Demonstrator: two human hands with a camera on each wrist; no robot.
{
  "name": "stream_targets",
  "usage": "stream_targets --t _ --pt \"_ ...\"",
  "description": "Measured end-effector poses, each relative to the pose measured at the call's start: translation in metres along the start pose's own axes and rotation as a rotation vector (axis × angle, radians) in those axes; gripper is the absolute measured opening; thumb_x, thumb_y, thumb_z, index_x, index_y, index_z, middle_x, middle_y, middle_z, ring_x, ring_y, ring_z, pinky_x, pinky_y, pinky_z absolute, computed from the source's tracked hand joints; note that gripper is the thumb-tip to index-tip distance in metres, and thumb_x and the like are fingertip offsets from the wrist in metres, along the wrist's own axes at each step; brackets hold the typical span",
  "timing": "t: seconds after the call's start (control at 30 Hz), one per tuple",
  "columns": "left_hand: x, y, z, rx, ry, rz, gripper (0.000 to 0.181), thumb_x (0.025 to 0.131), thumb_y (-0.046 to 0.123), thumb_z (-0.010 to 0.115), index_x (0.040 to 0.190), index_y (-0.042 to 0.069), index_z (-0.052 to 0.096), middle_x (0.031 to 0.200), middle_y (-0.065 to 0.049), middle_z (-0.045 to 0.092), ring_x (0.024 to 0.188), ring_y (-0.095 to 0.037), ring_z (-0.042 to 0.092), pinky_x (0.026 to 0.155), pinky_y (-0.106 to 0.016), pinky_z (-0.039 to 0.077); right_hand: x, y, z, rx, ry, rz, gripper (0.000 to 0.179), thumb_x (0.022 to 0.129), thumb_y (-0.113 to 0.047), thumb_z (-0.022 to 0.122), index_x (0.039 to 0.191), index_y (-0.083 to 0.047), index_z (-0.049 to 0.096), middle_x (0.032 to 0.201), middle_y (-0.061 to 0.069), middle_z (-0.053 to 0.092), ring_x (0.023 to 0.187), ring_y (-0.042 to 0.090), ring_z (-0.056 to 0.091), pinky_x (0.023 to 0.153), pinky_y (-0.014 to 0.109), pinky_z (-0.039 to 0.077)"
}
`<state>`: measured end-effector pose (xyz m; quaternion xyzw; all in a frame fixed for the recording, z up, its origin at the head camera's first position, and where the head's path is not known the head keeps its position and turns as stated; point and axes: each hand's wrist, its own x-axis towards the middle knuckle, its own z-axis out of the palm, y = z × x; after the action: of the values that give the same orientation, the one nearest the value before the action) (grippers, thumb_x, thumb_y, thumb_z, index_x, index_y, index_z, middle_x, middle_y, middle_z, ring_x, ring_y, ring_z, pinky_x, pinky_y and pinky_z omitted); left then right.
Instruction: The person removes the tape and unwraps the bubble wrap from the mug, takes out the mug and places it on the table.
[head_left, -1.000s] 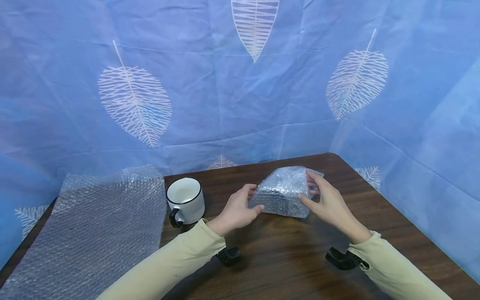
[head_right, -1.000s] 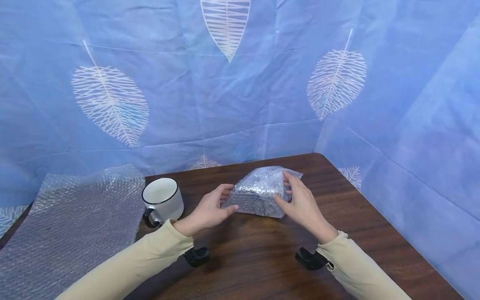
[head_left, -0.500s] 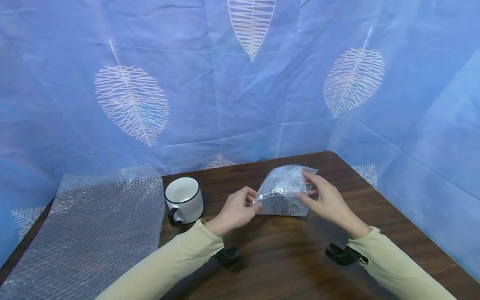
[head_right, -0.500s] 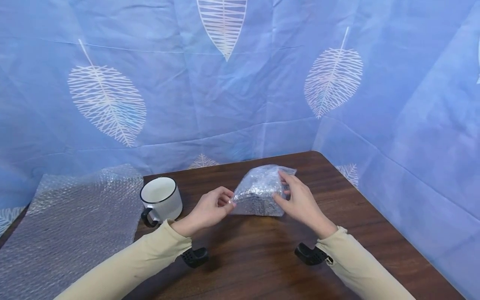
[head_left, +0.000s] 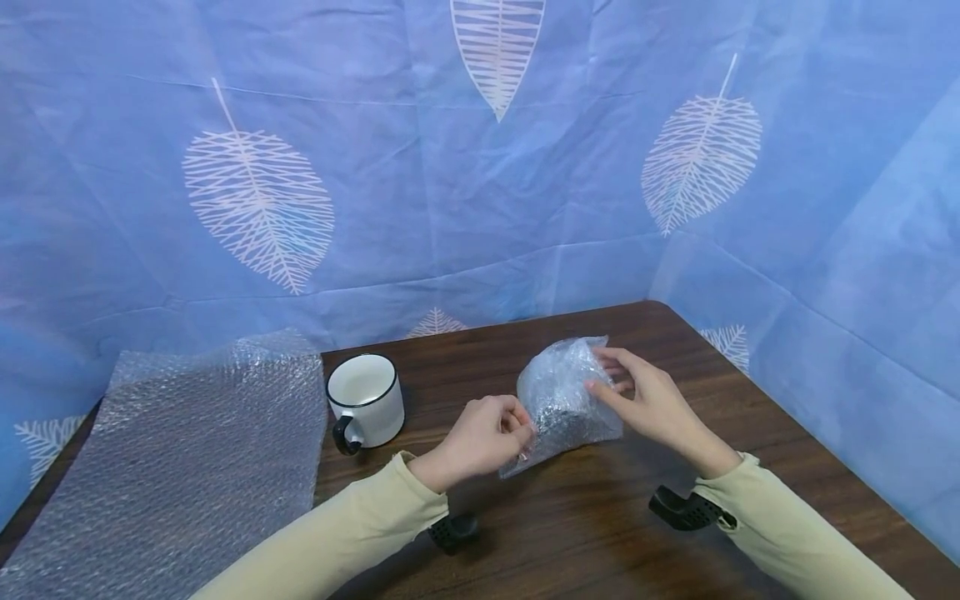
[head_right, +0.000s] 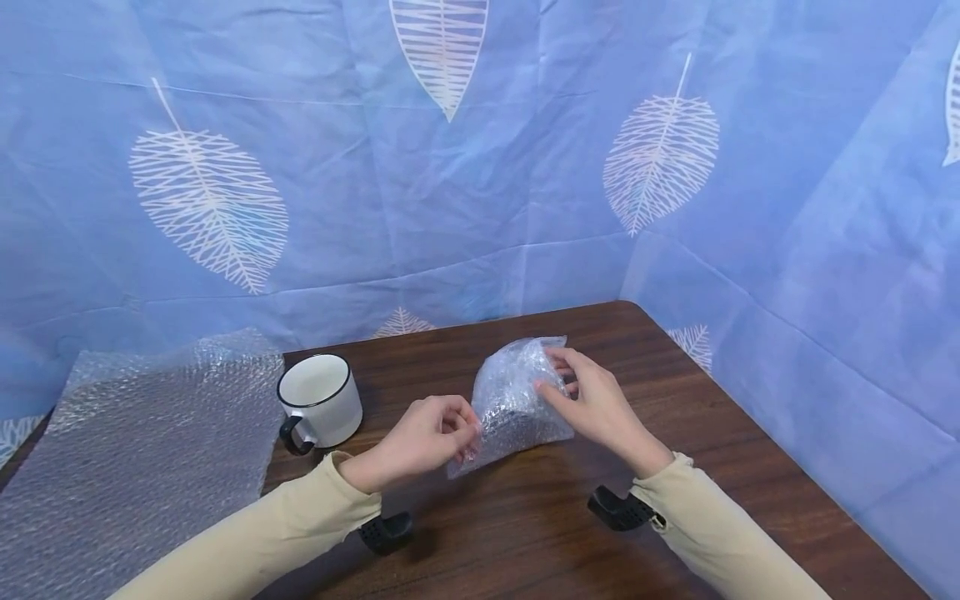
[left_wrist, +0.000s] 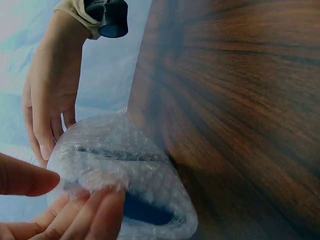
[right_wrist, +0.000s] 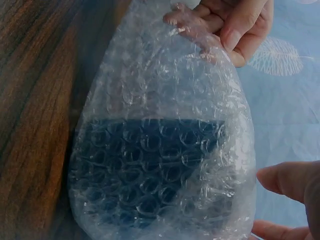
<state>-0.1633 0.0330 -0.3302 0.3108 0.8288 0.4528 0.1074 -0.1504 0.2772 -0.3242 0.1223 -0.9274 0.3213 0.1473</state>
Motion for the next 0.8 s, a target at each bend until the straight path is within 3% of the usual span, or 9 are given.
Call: stream_targets --t 0.2,0.37,0.5,0.67,0.8 --pt "-0.004 0.004 0.008 -0.091 -0.07 0.008 0.011 0.093 0.006 0.057 0.086 0.002 0.065 0.07 -0.011 0.069 0.056 -0.017 0.065 0.05 -0.023 0.049 -0.002 -0.004 0.001 0.012 0.002 -0.008 0.049 0.092 -0.025 0.065 0.132 0.001 0.052 0.118 0.02 0.062 0.105 0.032 0.061 0.083 0.043 0.052" --pt "-0.009 0.013 0.02 -0.198 -0.127 -0.01 0.011 0.094 0.007 0.059 0.085 0.001 0.063 0.072 -0.013 0.07 0.059 -0.023 0.068 0.055 -0.029 0.055 -0.005 -0.01 0.001 0.005 -0.018 -0.009 0.052 0.09 -0.027 0.067 0.133 -0.002 0.052 0.125 0.019 0.06 0.108 0.033 0.06 0.088 0.048 0.05" --pt "-0.012 0.017 0.029 -0.26 -0.14 -0.017 0.012 0.093 0.007 0.06 0.083 0.001 0.062 0.072 -0.015 0.07 0.061 -0.027 0.069 0.056 -0.032 0.056 -0.006 -0.013 0.001 -0.001 -0.031 -0.018 0.054 0.089 -0.029 0.069 0.134 -0.004 0.052 0.13 0.019 0.057 0.114 0.035 0.057 0.091 0.052 0.047" --pt "-0.013 0.019 0.037 -0.291 -0.134 -0.007 0.011 0.093 0.005 0.061 0.083 0.0 0.061 0.071 -0.017 0.069 0.061 -0.031 0.069 0.051 -0.023 0.053 -0.008 -0.015 0.003 -0.017 -0.045 -0.017 0.059 0.088 -0.033 0.07 0.136 -0.005 0.05 0.133 0.018 0.055 0.118 0.037 0.054 0.093 0.054 0.046" --pt "-0.014 0.019 0.037 -0.305 -0.135 0.0 0.011 0.092 0.005 0.061 0.083 -0.001 0.061 0.071 -0.017 0.069 0.061 -0.03 0.069 0.051 -0.022 0.053 -0.008 -0.015 0.004 -0.019 -0.046 -0.026 0.059 0.087 -0.032 0.071 0.136 -0.005 0.05 0.133 0.018 0.055 0.119 0.038 0.053 0.093 0.055 0.045"
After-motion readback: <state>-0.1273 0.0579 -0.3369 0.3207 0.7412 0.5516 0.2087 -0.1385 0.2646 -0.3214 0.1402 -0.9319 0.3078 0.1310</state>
